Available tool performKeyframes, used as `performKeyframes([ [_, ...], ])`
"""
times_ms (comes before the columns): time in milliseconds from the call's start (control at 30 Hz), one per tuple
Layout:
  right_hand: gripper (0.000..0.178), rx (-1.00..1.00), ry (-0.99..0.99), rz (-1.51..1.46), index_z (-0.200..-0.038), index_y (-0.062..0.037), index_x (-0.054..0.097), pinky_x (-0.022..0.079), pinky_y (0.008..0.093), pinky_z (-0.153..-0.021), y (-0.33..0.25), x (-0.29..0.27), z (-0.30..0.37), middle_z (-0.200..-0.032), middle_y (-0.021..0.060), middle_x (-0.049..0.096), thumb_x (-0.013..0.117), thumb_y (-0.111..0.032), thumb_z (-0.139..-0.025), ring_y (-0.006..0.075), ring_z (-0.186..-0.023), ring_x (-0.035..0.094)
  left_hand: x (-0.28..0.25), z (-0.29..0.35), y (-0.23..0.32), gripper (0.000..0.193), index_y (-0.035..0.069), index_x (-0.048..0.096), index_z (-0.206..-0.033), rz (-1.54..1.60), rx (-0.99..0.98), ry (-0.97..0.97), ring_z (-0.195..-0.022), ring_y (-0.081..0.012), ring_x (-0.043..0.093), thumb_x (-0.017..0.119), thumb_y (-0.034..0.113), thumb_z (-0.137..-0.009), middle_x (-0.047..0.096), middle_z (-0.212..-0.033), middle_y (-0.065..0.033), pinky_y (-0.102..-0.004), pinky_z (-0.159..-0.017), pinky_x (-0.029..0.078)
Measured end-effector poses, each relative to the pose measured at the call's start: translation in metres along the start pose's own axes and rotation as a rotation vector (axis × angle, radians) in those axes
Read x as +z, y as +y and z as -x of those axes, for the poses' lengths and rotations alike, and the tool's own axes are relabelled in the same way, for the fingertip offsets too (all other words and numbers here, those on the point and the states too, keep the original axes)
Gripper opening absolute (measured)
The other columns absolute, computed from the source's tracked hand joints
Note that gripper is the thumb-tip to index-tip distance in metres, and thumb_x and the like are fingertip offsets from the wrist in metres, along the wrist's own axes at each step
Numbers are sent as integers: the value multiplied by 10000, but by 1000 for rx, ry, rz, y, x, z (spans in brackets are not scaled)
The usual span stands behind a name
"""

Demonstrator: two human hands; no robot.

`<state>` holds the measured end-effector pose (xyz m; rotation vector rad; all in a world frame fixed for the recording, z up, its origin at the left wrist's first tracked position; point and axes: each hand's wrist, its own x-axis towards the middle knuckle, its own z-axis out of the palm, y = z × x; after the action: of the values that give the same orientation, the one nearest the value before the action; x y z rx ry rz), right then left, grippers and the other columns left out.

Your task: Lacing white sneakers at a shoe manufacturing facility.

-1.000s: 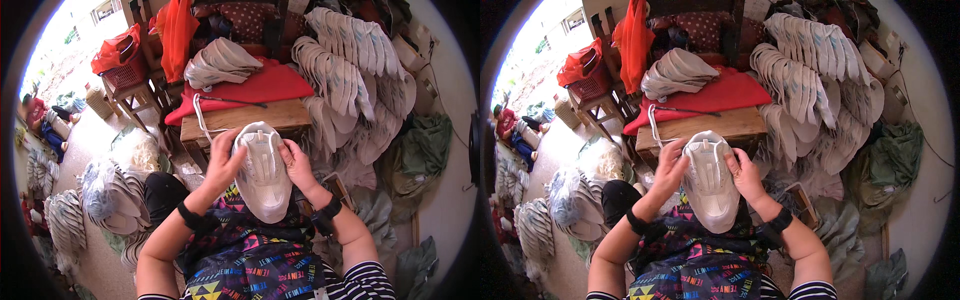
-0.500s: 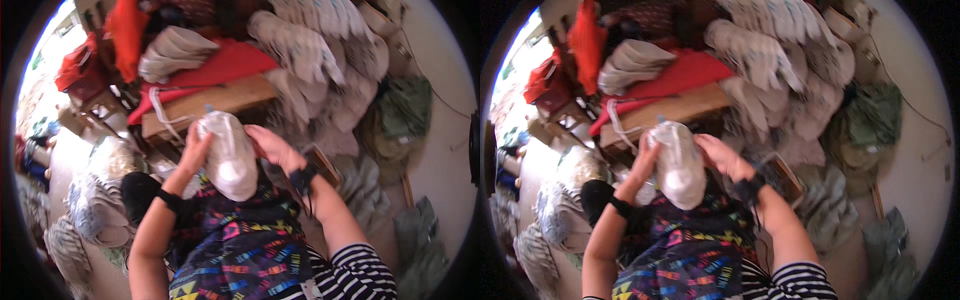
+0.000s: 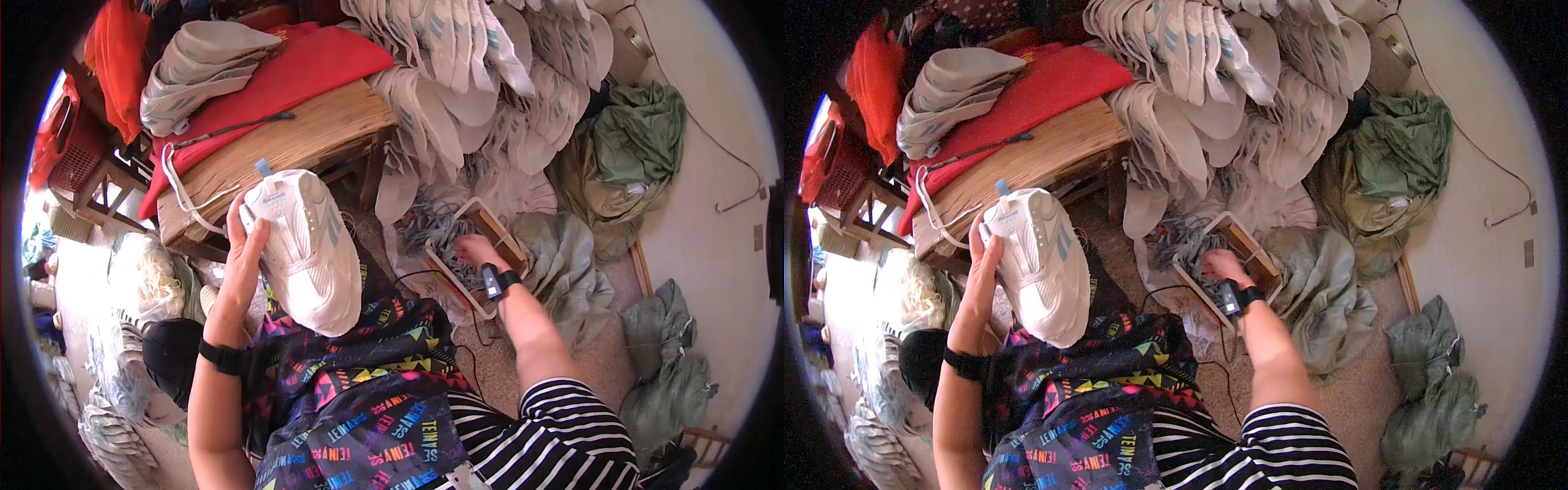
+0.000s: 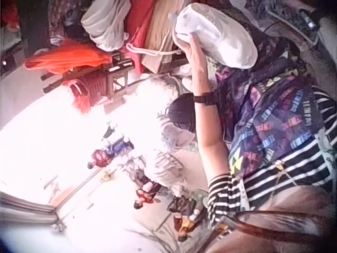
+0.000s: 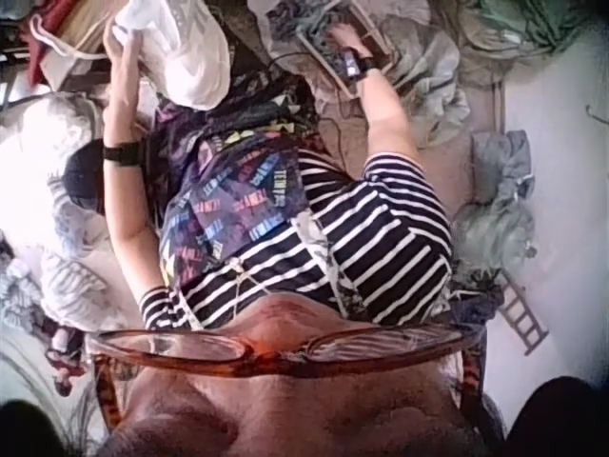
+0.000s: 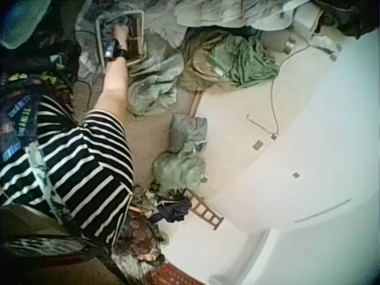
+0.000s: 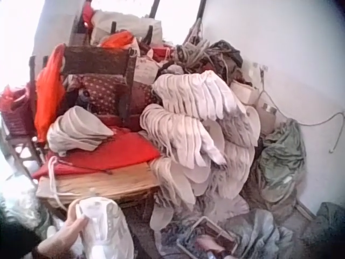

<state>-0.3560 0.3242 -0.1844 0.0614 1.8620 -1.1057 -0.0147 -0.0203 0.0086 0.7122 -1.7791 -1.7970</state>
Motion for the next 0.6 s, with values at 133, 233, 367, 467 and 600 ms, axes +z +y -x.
performKeyframes([
  [133,118,-78,49,-166,-863,-80,653,456,288,-560,35,19,-55,-698,12,591,635,-197,-856,157,-600,581,3,2,4,566,129,232,-1495,46,-14,9,-1317,-183,358,483,292,-1015,393,-1428,-78,-331,-1119,240],
  [233,145,-127,311,36,-838,-54,669,470,326,-561,43,32,-67,-662,46,614,628,-192,-856,184,-582,587,6,2,9,570,131,225,-1498,70,-54,10,-1304,-179,376,484,290,-1015,420,-1410,-77,-331,-1118,246],
  [367,255,-314,552,492,-858,-18,694,513,389,-667,13,57,-40,-734,142,668,627,-263,-844,267,-676,663,-6,8,8,566,110,252,-1489,-14,-45,64,-1292,-176,385,497,288,-1011,418,-1410,-76,-319,-1105,262],
  [467,314,-381,672,491,-866,-5,696,520,425,-721,-2,32,-21,-794,199,688,613,-307,-839,316,-714,687,1,5,16,560,91,277,-1479,-69,-17,55,-1283,-176,392,510,277,-1005,420,-1405,-81,-314,-1093,278],
  [600,260,-273,499,-21,-984,27,641,540,391,-631,-8,8,-15,-716,110,608,548,-198,-894,228,-625,629,5,3,16,549,76,295,-1471,-113,-24,65,-1284,-180,394,521,237,-998,421,-1403,-91,-318,-1085,295],
])
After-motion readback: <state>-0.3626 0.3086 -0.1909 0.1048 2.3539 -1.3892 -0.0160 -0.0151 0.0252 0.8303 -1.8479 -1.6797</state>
